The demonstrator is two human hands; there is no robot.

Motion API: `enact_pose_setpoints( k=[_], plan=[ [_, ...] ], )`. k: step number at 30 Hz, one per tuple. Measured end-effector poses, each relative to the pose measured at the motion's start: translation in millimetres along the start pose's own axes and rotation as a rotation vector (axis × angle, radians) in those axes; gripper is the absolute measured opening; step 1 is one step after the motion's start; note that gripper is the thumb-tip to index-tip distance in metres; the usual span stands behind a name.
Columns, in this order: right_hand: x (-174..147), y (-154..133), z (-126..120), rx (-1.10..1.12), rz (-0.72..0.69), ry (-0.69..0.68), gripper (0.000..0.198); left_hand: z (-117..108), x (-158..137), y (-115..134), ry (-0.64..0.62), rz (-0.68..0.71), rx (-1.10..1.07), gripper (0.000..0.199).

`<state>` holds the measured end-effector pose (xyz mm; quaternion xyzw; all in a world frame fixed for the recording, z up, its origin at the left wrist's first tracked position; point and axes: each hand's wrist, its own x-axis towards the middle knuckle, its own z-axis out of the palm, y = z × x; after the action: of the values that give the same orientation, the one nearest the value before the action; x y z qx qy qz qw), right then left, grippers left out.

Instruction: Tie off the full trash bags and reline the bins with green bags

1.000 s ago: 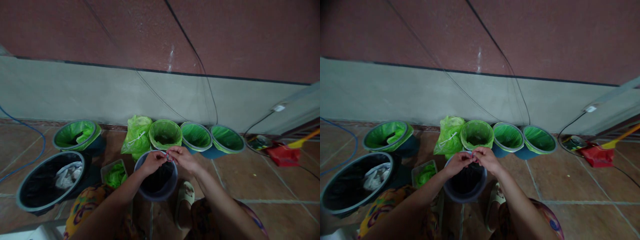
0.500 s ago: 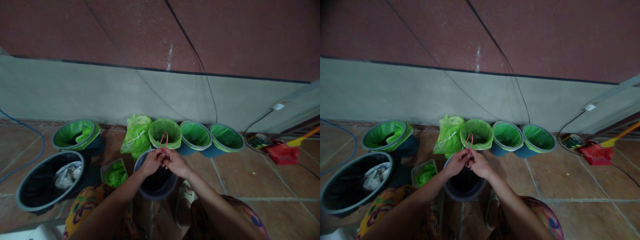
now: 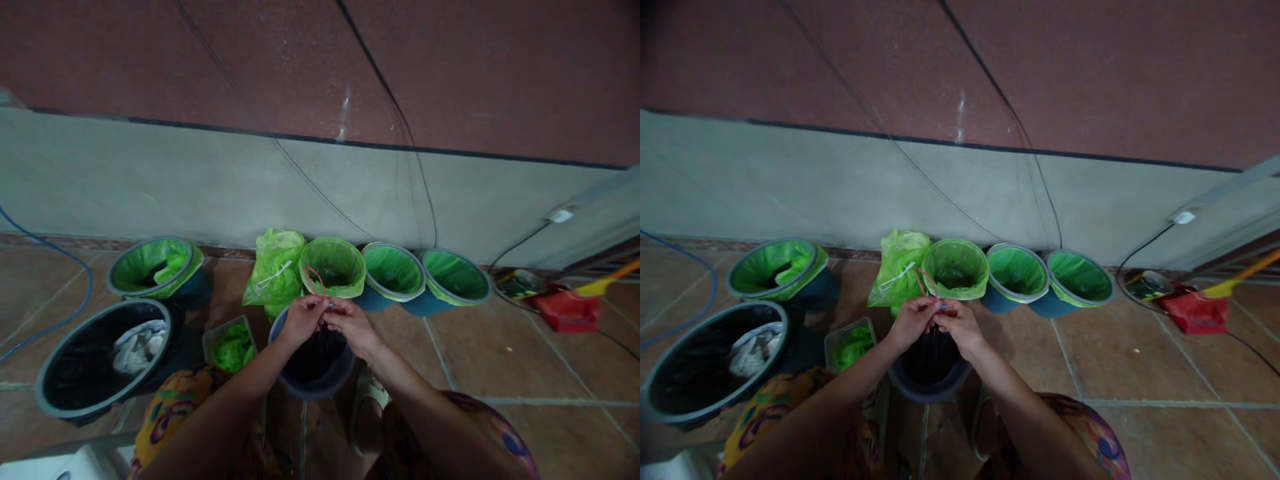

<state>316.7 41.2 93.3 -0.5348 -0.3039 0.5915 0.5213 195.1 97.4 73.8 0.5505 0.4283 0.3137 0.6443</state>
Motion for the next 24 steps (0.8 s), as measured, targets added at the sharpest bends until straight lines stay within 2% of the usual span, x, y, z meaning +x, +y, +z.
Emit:
enact_pose_setpoints(
  k=[5, 8, 11, 14, 16, 19, 23, 24],
  plan=[
    [6.8, 11.2, -3.2, -0.189, -0.111, 0.039, 0.038, 2.6, -4.3, 3.0, 0.070, -0.067, -0.085, 0.028],
    [5.6, 13.3, -4.2, -0.505, -0.288, 0.079, 0.039, 4.2, -4.8, 5.0, 0.136, -0.133, -0.136, 0.022],
    [-0.5, 11.3, -1.8, -0.859, -0.459, 0.142, 0.029, 6.0, -4.6, 8.1, 0.162, -0.215, -0.207, 0.017],
    [-5.5, 10.2, 1.7, -1.058, -0.558, 0.152, 0.023, 7.5, -4.5, 10.9, 0.175, -0.287, -0.264, 0.014],
    [-6.5, 10.5, 2.8, -1.113, -0.563, 0.147, 0.023, 8.1, -4.8, 12.4, 0.173, -0.298, -0.268, 0.014],
    [-5.0, 10.5, 1.8, -1.110, -0.486, 0.157, 0.024, 8.3, -5.2, 13.7, 0.156, -0.247, -0.220, 0.013],
    [-0.4, 8.4, -2.1, -0.937, -0.327, 0.140, 0.020, 5.6, -3.2, 10.1, 0.126, -0.149, -0.105, 0.006],
    [0.7, 7.7, -2.8, -0.876, -0.286, 0.136, 0.018, 3.8, -2.1, 7.9, 0.111, -0.127, -0.069, 0.009]
  ],
)
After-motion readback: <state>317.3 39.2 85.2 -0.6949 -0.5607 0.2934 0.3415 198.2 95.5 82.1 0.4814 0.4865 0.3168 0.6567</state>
